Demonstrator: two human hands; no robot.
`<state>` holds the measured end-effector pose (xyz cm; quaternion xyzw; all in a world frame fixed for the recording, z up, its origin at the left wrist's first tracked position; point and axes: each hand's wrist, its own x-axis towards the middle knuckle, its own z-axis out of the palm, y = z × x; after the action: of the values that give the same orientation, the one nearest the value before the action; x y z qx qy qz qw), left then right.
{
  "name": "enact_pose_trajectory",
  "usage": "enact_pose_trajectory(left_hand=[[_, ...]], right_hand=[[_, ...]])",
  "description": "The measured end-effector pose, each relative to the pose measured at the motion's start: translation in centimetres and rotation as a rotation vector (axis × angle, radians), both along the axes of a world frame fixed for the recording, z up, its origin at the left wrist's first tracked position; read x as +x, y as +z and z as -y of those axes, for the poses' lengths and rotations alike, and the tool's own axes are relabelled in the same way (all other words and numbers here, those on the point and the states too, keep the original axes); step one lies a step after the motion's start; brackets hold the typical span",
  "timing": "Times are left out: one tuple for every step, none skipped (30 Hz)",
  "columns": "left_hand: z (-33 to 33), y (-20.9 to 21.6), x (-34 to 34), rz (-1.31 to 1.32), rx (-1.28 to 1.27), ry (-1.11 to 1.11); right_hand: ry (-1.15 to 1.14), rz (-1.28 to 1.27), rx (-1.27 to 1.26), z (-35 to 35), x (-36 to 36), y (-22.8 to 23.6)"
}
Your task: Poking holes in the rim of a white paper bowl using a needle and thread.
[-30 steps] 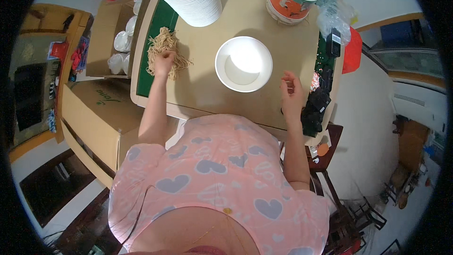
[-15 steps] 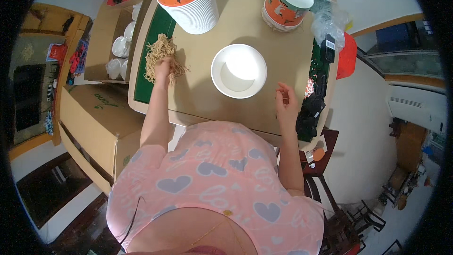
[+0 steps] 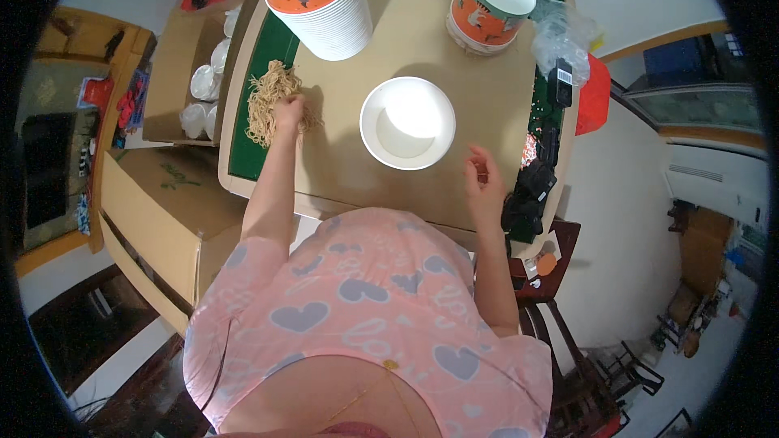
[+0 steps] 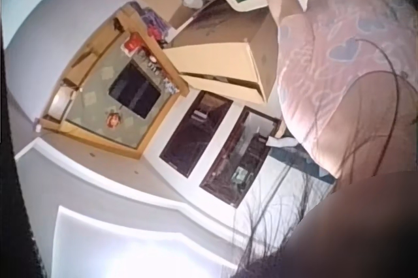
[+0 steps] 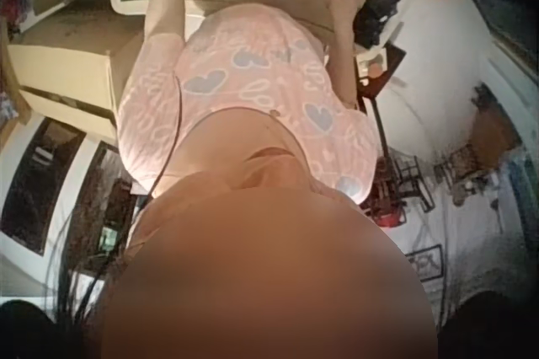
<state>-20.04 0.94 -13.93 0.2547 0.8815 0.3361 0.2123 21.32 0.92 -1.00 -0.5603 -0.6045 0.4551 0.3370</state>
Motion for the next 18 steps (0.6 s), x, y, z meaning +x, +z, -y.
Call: enact_pose_trajectory(left_hand=[[0.2,0.6,-0.3,0.392,0.186,0.178],[0.6,2.4,-1.1,0.611,0.372,0.156],[1.3,4.7,-1.6,0.831,0.557,0.136],[1.7,8.3,-1.1,0.917,0.699,0.117],[2.6,9.9,-1.9,0.899,0.75,0.17],[3.1,12.4,-1.8,0.87,0.817,0.094],[3.7,14.8,-2.0,0.819,0.861,0.065],[3.9,16.9,-1.9,0.765,0.944,-0.004],[3.9,19.3,-1.4,0.669,0.993,-0.065],[3.8,21.6,-0.9,0.653,1.059,-0.06],[4.1,23.9,-0.2,0.642,1.081,-0.106],[4.4,26.0,1.0,0.508,1.105,-0.135],[4.6,27.5,2.3,0.454,1.056,-0.116],[4.7,28.2,3.7,0.405,1.006,-0.104],[4.8,27.8,5.2,0.368,0.934,-0.265],[5.2,27.6,6.7,0.326,0.746,-0.452],[5.7,26.5,9.0,0.427,0.818,-0.637],[6.9,24.9,11.2,0.612,0.751,-0.734]], right_hand=[[-0.001,-0.003,0.001,-0.2,0.3,0.1],[-0.01,0.011,-0.003,-0.3,0.9,0.3],[-0.016,0.026,-0.01,-0.2,1.2,0.5],[-0.03,0.025,-0.016,-0.1,1.4,0.9],[-0.023,0.022,-0.004,-0.2,1.3,1.4],[-0.028,0.024,0.008,-0.3,1.2,1.5],[-0.027,0.023,0.005,-0.3,1.0,1.4],[-0.018,0.0,0.037,-0.3,0.7,1.1],[-0.008,-0.024,0.069,-0.4,0.4,0.8],[-0.008,-0.02,0.066,-0.3,-0.2,1.1],[0.027,-0.146,0.006,-0.2,-1.2,1.5],[0.07,-0.274,-0.054,0.0,-2.3,2.2],[0.119,-0.351,-0.127,0.5,-3.4,3.0],[0.16,-0.427,-0.197,0.9,-4.6,4.0],[0.239,-0.453,-0.253,1.2,-5.8,4.8],[0.318,-0.478,-0.311,1.6,-7.0,5.8],[0.334,-0.613,-0.492,2.2,-8.5,6.9],[0.349,-0.744,-0.675,2.7,-9.6,7.5]])
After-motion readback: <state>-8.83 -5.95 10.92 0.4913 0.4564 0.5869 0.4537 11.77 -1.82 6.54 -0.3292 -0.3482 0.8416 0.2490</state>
